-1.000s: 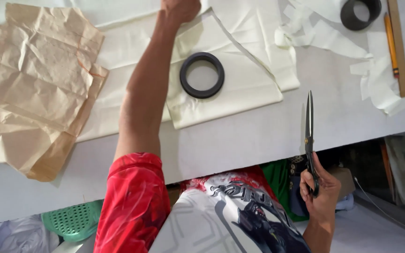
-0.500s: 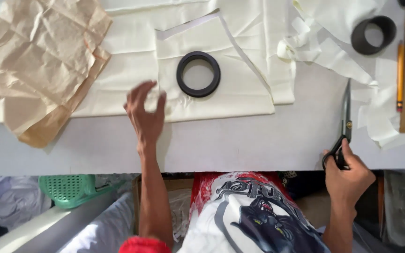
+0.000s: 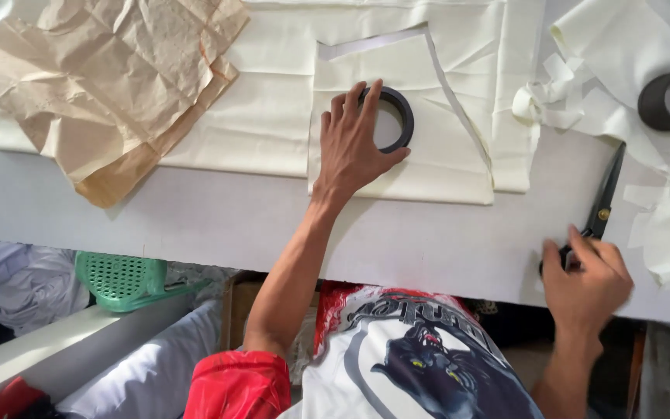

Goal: The person cuts a piece of white fabric using scissors, guided by a circular black object and a paper pattern. They then use a pencil to mark the fabric and continue cutting along the pattern lines. The person folds the cut fabric and places it on the table.

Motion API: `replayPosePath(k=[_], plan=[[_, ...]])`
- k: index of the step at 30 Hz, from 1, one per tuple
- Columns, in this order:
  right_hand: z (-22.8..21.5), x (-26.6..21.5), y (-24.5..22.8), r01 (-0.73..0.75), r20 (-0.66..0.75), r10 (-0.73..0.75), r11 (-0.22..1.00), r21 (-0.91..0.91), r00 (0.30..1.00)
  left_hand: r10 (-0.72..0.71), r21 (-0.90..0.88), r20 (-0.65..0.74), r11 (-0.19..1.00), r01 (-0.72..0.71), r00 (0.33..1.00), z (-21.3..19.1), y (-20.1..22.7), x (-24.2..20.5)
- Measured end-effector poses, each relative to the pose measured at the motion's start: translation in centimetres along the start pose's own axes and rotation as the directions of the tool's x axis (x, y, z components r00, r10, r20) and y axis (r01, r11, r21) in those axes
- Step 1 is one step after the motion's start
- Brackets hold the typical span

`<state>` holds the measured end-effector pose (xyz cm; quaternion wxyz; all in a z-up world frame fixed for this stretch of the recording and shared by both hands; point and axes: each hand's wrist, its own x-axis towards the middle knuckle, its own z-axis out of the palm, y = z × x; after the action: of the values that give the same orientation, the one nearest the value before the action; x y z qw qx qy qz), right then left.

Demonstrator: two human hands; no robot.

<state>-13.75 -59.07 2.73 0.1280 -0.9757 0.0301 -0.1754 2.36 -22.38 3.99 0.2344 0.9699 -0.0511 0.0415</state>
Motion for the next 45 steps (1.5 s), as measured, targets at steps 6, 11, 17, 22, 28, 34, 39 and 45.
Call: replayPosePath(k=[6, 11, 17, 22, 28, 34, 39, 45], plan=[[2.3, 2.7, -10.2, 0.098, -0.011, -0.101, 0.918, 0.385, 0.995, 0.052, 0.073, -0.04, 0.996, -0.049, 0.998, 2.1, -1.1, 0.1], [3.9, 3.6, -15.3, 0.237, 0.008, -0.261, 0.888, 0.394, 0.965, 0.045, 0.021, -0.046, 0.999, -0.044, 0.998, 3.1, -1.6, -0.6], [5.1, 4.5, -15.7, 0.291, 0.095, -0.337, 0.901, 0.322, 0.937, 0.044, -0.032, -0.044, 0.998, -0.045, 0.998, 3.7, -1.8, -0.7], [6.1, 4.1, -14.3, 0.232, 0.026, -0.267, 0.877, 0.422, 0.963, 0.043, -0.026, -0.042, 0.999, -0.044, 0.998, 3.9, -1.7, -0.6], [4.1, 3.3, -11.1, 0.172, -0.041, -0.169, 0.91, 0.378, 0.985, 0.029, 0.055, 0.054, 0.998, -0.032, 0.998, 2.2, -1.8, -0.5], [3.1, 2.7, -7.7, 0.134, -0.062, -0.12, 0.932, 0.336, 0.991, -0.187, -0.225, 0.016, 0.956, 0.186, 0.982, -3.0, -4.2, -2.1], [3.4, 2.5, -5.7, 0.098, -0.089, -0.074, 0.945, 0.311, 0.993, -0.189, -0.191, -0.139, 0.968, 0.161, 0.972, -4.1, -10.1, -5.5], [2.7, 2.3, -4.2, 0.076, -0.093, -0.049, 0.946, 0.316, 0.994, -0.269, -0.093, -0.18, 0.962, 0.256, 0.946, -5.6, -13.4, -7.8]])
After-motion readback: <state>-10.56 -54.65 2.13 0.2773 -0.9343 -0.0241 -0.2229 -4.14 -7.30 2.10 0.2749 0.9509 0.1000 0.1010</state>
